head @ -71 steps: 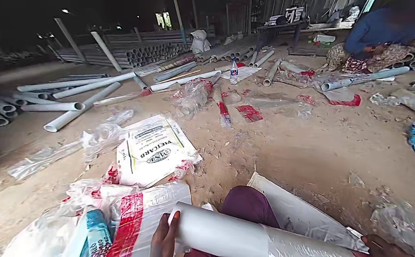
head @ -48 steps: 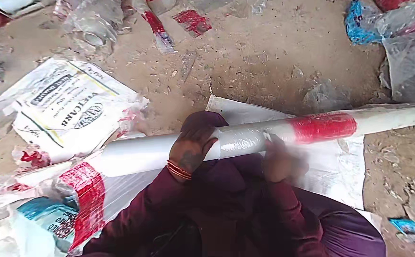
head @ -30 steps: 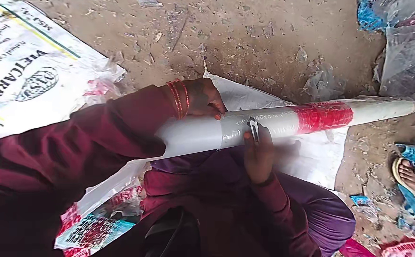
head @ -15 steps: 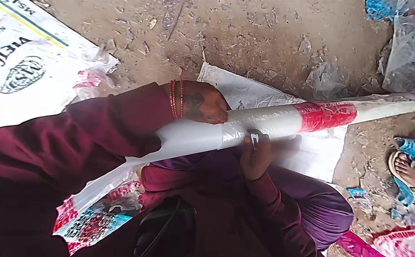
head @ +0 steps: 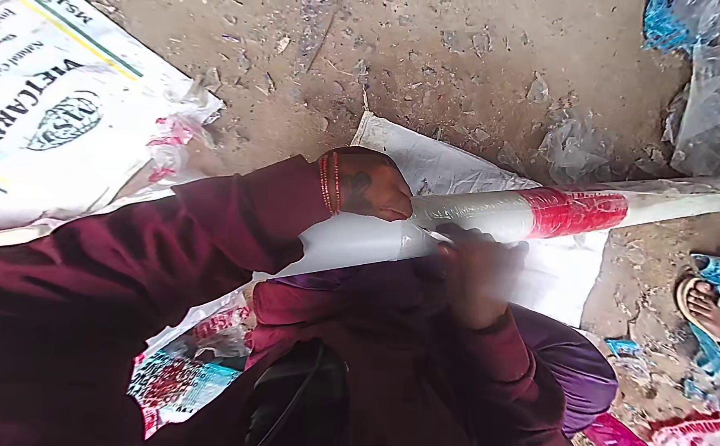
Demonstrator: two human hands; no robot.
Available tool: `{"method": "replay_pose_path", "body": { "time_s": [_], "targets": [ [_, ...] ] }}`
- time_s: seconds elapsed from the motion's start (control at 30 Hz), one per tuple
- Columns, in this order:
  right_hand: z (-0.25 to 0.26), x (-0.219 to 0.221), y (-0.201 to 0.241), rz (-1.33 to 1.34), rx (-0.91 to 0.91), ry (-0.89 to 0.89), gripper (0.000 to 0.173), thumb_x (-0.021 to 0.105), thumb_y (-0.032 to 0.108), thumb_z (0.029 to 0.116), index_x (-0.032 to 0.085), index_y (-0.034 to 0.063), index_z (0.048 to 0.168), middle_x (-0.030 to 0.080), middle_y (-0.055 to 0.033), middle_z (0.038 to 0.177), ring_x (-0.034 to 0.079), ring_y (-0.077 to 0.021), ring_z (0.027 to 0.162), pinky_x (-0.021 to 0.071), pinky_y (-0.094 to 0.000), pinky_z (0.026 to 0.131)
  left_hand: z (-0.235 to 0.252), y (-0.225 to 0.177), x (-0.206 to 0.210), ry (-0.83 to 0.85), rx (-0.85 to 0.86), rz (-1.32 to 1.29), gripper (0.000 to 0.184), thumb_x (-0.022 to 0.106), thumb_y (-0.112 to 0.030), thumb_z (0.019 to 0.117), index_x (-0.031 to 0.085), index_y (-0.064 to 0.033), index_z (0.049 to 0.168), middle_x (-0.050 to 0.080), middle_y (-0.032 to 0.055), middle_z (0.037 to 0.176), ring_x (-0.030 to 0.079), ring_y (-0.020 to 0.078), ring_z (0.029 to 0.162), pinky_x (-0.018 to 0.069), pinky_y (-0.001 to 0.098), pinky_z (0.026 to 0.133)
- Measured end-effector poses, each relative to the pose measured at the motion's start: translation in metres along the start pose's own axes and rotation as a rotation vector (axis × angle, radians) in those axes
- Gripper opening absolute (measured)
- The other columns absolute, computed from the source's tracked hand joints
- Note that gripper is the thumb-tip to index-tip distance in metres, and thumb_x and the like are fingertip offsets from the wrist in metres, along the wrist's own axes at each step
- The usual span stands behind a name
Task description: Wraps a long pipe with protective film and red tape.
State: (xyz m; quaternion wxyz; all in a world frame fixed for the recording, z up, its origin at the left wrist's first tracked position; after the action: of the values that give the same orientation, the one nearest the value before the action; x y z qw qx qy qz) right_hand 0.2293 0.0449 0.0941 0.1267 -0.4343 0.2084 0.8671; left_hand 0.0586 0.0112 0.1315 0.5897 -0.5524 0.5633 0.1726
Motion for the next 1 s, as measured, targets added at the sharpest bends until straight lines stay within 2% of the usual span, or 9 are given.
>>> {"method": "replay_pose_path", "body": {
  "time_s": [0.07,0.2,0.37,0.5,0.57,0.63,0.87,0.97,1.0],
  "targets": [
    [0.003,0.003,0.003,-0.076,-0.073,0.050,0.035,0.051,0.034,0.1061,0.076,0.0109,0.096,0.069,-0.0084,0.076,0.064,-0.0270,0.068,0.0454,-0.0393,0.060,0.004,0.018,0.012,-0.334,0.335,-0.068,0.020,0.060,-0.003,0.0955,0.077,0.0063,0.091,0.073,0.0199,0.079,0.073,0.0325,0.074,0.0564,0.0435,0.067],
    [0.010,0.006,0.010,-0.192,-0.185,0.121,0.019,0.060,0.020,0.0998,0.076,0.0108,0.097,0.066,-0.0076,0.070,0.061,-0.0281,0.062,0.0403,-0.0407,0.055,0.008,0.019,0.014,-0.230,0.186,-0.077,0.023,0.057,-0.004,0.1001,0.078,0.0056,0.098,0.075,0.0198,0.086,0.073,0.0331,0.084,0.0551,0.0438,0.078],
    [0.018,0.009,0.012,-0.213,-0.257,0.216,0.023,0.056,0.020,0.1021,0.073,0.0064,0.094,0.063,-0.0098,0.068,0.059,-0.0290,0.057,0.0395,-0.0398,0.049,0.008,0.021,0.020,-0.192,0.257,-0.052,0.025,0.055,-0.005,0.1018,0.077,0.0061,0.101,0.074,0.0201,0.086,0.071,0.0321,0.083,0.0542,0.0420,0.076],
    [0.022,0.009,0.008,-0.164,-0.298,0.298,0.024,0.054,0.018,0.1025,0.072,0.0038,0.094,0.061,-0.0117,0.067,0.058,-0.0298,0.053,0.0390,-0.0399,0.045,0.007,0.065,0.071,-0.664,0.590,0.043,0.032,0.051,-0.021,0.1026,0.077,-0.0102,0.089,0.063,0.0046,0.067,0.061,0.0183,0.059,0.0459,0.0326,0.052],
    [0.026,0.008,0.006,-0.152,-0.333,0.344,0.022,0.055,0.016,0.1015,0.071,0.0031,0.095,0.061,-0.0124,0.066,0.058,-0.0302,0.051,0.0388,-0.0400,0.044,0.007,0.049,0.053,-0.525,0.480,0.019,0.030,0.052,-0.016,0.1011,0.077,-0.0058,0.086,0.065,0.0082,0.067,0.064,0.0223,0.062,0.0478,0.0355,0.055],
    [0.031,0.007,0.008,-0.145,-0.380,0.389,0.018,0.056,0.012,0.0982,0.071,0.0019,0.094,0.060,-0.0131,0.064,0.059,-0.0310,0.051,0.0396,-0.0403,0.043,0.008,0.021,0.021,-0.193,0.252,-0.037,0.027,0.053,-0.006,0.1029,0.077,0.0057,0.098,0.072,0.0193,0.082,0.070,0.0324,0.079,0.0524,0.0429,0.072],
    [0.042,-0.003,0.016,-0.214,-0.514,0.526,0.010,0.061,0.000,0.0860,0.069,-0.0022,0.093,0.057,-0.0135,0.063,0.059,-0.0304,0.049,0.0391,-0.0388,0.042,0.007,0.021,0.022,-0.252,0.313,-0.049,0.025,0.055,-0.006,0.1012,0.077,0.0061,0.100,0.072,0.0206,0.082,0.071,0.0342,0.077,0.0535,0.0451,0.069],
    [0.041,-0.005,0.018,-0.292,-0.529,0.543,0.008,0.060,-0.003,0.0859,0.067,-0.0024,0.091,0.056,-0.0139,0.064,0.059,-0.0299,0.051,0.0384,-0.0382,0.043,0.009,0.058,0.066,-0.611,0.531,0.028,0.033,0.051,-0.025,0.1029,0.080,-0.0106,0.095,0.071,0.0058,0.074,0.068,0.0192,0.065,0.0518,0.0343,0.058],
    [0.040,-0.005,0.017,-0.301,-0.514,0.524,0.009,0.060,-0.003,0.0869,0.067,-0.0023,0.092,0.057,-0.0141,0.065,0.059,-0.0302,0.052,0.0383,-0.0385,0.044,0.010,0.058,0.064,-0.576,0.521,0.028,0.032,0.051,-0.025,0.1028,0.080,-0.0108,0.095,0.072,0.0059,0.076,0.069,0.0194,0.068,0.0536,0.0347,0.060]
  ]
}}
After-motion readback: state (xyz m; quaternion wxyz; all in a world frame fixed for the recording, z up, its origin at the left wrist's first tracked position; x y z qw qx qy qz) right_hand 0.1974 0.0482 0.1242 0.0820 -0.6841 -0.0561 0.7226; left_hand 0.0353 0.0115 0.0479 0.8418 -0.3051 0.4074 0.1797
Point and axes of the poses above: each hand's wrist, its own z-axis towards the middle knuckle, its own x-axis out of the palm, y = z × x, the point moved 6 cm from there along z, towards the middle knuckle
